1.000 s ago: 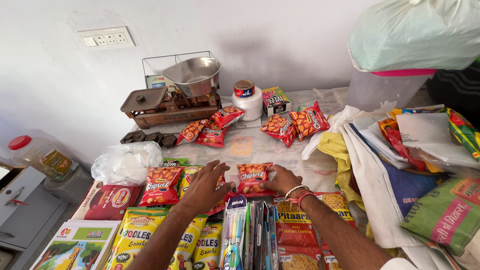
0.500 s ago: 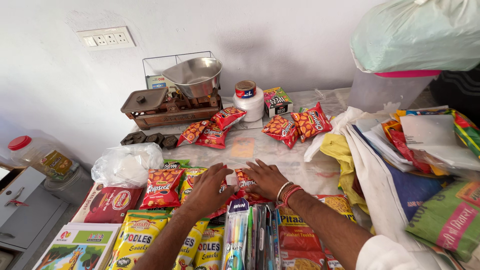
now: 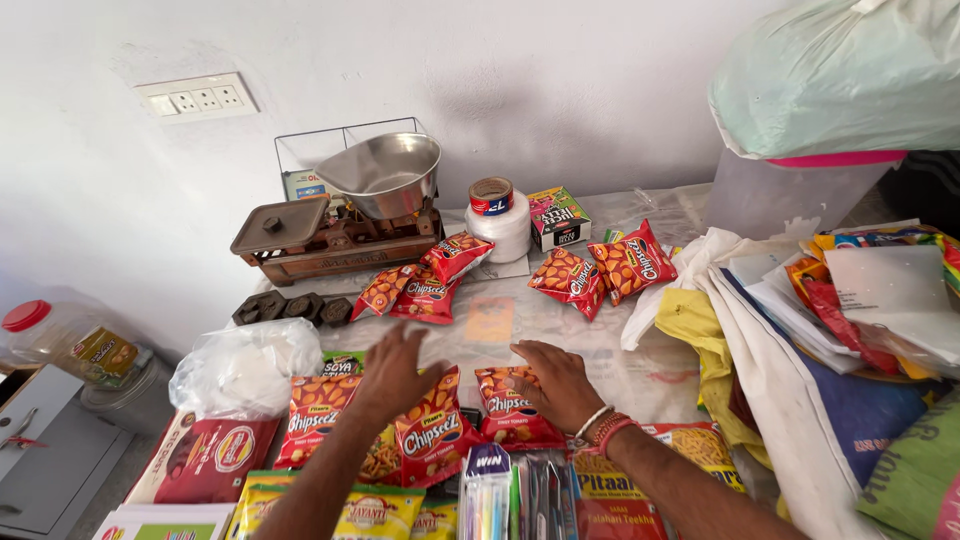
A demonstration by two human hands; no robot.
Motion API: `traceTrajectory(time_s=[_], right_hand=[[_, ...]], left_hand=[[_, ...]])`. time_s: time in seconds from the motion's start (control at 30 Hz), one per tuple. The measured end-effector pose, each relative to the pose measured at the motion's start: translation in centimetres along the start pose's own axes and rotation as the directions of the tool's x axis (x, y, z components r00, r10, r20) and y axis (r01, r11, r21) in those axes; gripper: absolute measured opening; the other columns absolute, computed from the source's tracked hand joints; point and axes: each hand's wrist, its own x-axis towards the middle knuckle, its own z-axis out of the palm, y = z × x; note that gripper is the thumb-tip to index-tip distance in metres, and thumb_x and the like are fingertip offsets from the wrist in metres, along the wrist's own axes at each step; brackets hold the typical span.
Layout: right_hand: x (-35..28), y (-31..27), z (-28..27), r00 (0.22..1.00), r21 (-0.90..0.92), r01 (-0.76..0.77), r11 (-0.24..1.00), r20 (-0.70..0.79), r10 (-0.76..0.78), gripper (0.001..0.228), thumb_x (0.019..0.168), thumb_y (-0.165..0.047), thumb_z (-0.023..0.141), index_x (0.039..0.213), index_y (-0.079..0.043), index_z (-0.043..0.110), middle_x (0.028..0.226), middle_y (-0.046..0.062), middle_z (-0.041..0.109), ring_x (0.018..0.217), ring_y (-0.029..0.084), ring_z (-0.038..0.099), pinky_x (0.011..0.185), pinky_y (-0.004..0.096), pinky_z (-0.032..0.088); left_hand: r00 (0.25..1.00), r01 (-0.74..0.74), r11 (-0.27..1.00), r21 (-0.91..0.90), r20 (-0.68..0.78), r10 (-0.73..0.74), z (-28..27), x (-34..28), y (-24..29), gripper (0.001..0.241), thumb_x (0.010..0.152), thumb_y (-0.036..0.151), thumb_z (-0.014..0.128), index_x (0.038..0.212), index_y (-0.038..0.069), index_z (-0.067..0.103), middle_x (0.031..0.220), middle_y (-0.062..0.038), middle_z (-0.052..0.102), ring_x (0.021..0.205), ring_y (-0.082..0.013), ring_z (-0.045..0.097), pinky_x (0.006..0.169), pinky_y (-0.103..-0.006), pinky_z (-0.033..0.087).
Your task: The person arranges multiple snack packets on a table, then opens a jar of candies and transfers some candies into a small container. The person handles chips, noodles, and candies throughout the clip.
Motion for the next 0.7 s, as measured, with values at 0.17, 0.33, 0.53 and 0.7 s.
traceTrajectory(time_s=[0.17,0.33,0.53,0.7], right_hand=[[0.8,-1.4,-2.0,0.996,0.09,-0.041,0.995,-0.076,0.048,0.052,0.096,-0.047,0.061,0.135,-0.013,0.058,0.138,0.01,0.061,0.13,0.029,0.055,0.106,0.045,0.038],[1.5,-2.3,-3.3,0.993,0.118,-0.091,0.989,-0.064,0.099,0.049,0.094,-0.044,0.062,0.132,-0.012,0.06,0.134,0.009,0.063,0.125,0.029,0.058,0.105,0.044,0.04],[2.2,-2.5,-3.1,0.995,0.112,-0.048,0.993,-0.087,0.058,0.047,0.093,-0.036,0.067,0.132,-0.01,0.06,0.133,0.011,0.062,0.126,0.031,0.056,0.105,0.044,0.042],[4.3,-4.9,-3.0,0.985,0.174,0.04,0.984,-0.172,-0.01,0.051,0.092,-0.031,0.07,0.136,-0.007,0.056,0.136,0.015,0.059,0.13,0.033,0.055,0.11,0.043,0.042]], left_hand=[[0.991,0.128,0.974,0.185,-0.071,-0.117,1.0,6.4,-4.2,0.074,0.09,0.045,0.072,0.149,0.01,0.045,0.165,-0.025,0.02,0.154,-0.0394,0.022,0.121,-0.055,0.027],[0.991,0.123,0.919,0.373,0.003,-0.134,2.0,9.6,-7.3,0.065,0.089,0.041,0.074,0.142,0.011,0.049,0.167,-0.022,0.015,0.156,-0.0381,0.017,0.119,-0.0548,0.03],[0.986,0.115,0.959,0.257,-0.145,-0.079,1.2,10.2,-9.1,0.073,0.084,0.024,0.071,0.146,-0.003,0.041,0.153,-0.017,0.04,0.142,-0.0348,0.041,0.116,-0.0531,0.037],[0.959,0.14,0.988,-0.072,-0.236,-0.153,-2.9,8.2,-6.7,0.072,0.081,0.021,0.073,0.143,-0.001,0.044,0.149,-0.018,0.04,0.137,-0.0376,0.04,0.112,-0.0525,0.038]])
